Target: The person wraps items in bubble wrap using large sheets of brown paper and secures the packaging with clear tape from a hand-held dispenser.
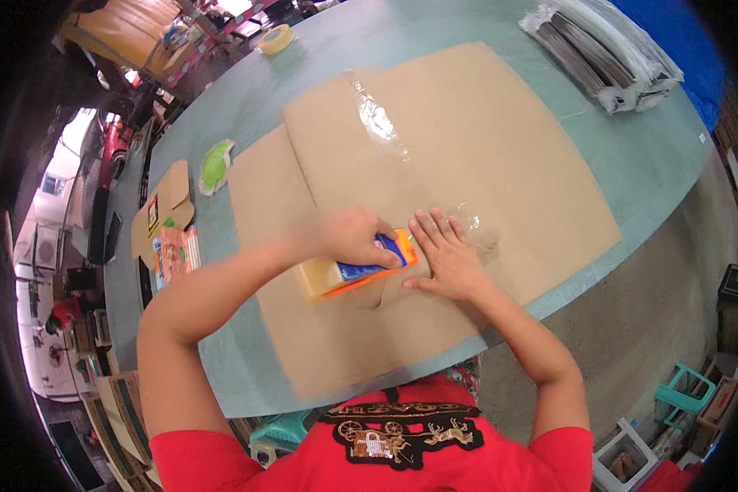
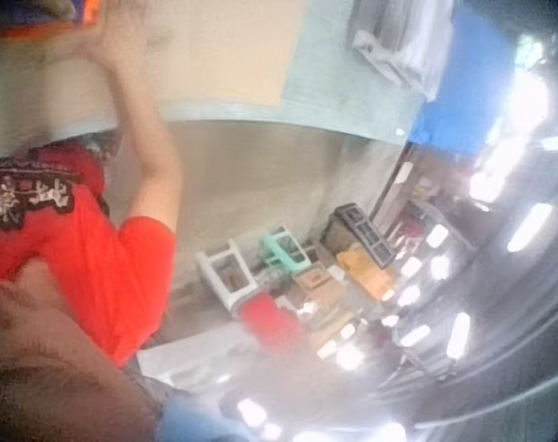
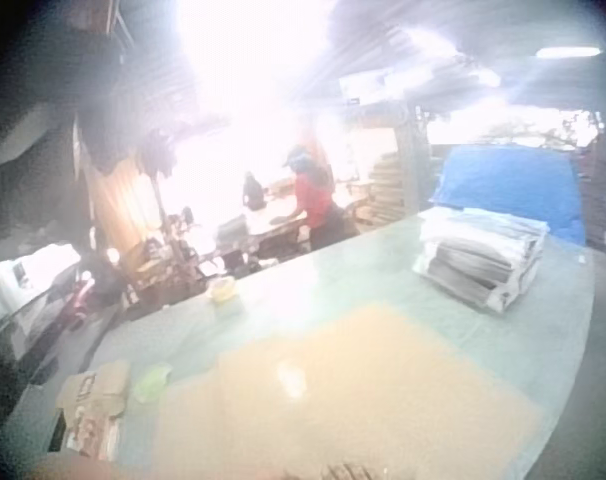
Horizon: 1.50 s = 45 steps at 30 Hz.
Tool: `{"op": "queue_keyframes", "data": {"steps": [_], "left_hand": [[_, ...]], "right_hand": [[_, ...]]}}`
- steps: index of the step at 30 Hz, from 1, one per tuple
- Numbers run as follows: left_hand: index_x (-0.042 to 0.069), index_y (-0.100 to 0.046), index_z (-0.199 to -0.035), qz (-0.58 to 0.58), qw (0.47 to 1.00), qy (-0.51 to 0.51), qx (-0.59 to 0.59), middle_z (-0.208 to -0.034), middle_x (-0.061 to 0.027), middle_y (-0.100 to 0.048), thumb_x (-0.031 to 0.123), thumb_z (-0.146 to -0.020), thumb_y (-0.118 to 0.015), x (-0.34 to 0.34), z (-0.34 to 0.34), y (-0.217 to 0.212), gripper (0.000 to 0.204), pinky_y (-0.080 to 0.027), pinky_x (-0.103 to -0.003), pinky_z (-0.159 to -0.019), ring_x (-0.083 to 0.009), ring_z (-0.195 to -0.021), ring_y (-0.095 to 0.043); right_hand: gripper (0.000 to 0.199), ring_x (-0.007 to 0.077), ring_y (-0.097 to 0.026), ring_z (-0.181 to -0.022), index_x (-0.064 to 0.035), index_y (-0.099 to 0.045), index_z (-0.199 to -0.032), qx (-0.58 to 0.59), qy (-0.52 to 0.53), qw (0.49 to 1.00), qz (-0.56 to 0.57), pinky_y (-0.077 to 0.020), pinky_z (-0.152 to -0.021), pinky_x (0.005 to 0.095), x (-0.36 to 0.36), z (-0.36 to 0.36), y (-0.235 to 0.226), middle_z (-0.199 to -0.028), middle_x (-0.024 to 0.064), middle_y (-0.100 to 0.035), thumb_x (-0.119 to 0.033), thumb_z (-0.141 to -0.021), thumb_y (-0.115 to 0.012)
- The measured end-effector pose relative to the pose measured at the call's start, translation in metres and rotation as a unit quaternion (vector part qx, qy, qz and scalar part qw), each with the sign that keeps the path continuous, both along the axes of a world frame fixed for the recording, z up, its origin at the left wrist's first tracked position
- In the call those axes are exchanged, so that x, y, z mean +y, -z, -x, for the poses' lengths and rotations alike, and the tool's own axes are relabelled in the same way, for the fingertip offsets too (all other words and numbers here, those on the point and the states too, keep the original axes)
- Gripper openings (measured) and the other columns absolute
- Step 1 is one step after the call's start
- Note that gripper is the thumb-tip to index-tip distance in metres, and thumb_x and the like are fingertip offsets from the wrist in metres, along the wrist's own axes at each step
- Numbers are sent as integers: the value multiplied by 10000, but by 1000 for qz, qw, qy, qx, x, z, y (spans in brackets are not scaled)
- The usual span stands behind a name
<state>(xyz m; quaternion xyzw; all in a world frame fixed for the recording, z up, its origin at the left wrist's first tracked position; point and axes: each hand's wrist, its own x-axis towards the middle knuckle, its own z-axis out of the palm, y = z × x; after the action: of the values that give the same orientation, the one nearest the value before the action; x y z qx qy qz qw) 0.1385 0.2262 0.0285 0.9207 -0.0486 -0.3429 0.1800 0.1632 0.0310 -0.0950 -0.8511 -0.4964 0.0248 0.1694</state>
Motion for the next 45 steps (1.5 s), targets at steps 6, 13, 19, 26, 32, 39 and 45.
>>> {"op": "queue_keyframes", "data": {"steps": [6,13,19,26,32,39,45], "left_hand": [[81,-625,-1008,-94,994,27,40,-938,-156,-613,430,-653,-640,40,53,-12,498,-464,-342,-743,-269,-852,-589],[68,-655,-873,-404,806,324,287,-907,-88,-626,255,-673,-628,-26,18,51,274,-479,-400,-676,-247,-819,-602],[75,-565,-1017,-325,939,-90,60,-823,-135,-609,190,-720,-571,78,115,41,319,-483,-399,-623,-317,-748,-601],[161,-454,-1195,-319,860,-313,-247,-1158,-256,-430,213,-706,-626,80,230,73,522,-408,-438,-813,-387,-985,-474],[177,-403,-1247,-323,812,-325,-361,-1322,-237,-232,169,-665,-664,63,209,75,638,-285,-478,-946,-441,-1146,-293],[57,-442,-1156,-271,810,-265,-448,-1240,-202,-357,211,-704,-623,99,49,47,510,-287,-458,-946,-383,-1146,-326],[-11,-458,-1130,6,922,-330,-204,-1126,-223,-485,421,-844,-440,53,-138,107,518,-367,-423,-872,-350,-1049,-463]], "right_hand": [[963,299,-92,-1310,-25,-213,-1337,6,2,1000,10,-66,-1051,431,2,1,0,-1404,134,-172,-713,-690,-398],[893,326,-118,-1299,30,-218,-1319,3,25,1000,-2,-71,-1052,435,5,-5,6,-1387,197,-180,-629,-750,-418],[874,367,-115,-1290,95,-184,-1298,81,255,963,-13,-77,-1049,442,-2,-69,9,-1361,288,-141,-532,-768,-485],[813,401,35,-1295,-61,-219,-1339,63,-75,995,32,19,-1014,545,103,36,-9,-1387,270,-38,-505,-726,-516],[731,384,2,-1303,-294,-267,-1334,60,-175,982,49,17,-975,620,93,33,-12,-1427,148,-41,-241,-674,-575],[833,383,-172,-1266,-52,-362,-1263,16,243,958,150,-126,-1005,548,-114,-123,-42,-1342,187,-277,-297,-551,-717],[482,235,-550,-903,22,-469,-1119,376,421,813,-144,-440,-789,331,-134,-185,13,-1017,167,-562,-223,-736,-629]]}}
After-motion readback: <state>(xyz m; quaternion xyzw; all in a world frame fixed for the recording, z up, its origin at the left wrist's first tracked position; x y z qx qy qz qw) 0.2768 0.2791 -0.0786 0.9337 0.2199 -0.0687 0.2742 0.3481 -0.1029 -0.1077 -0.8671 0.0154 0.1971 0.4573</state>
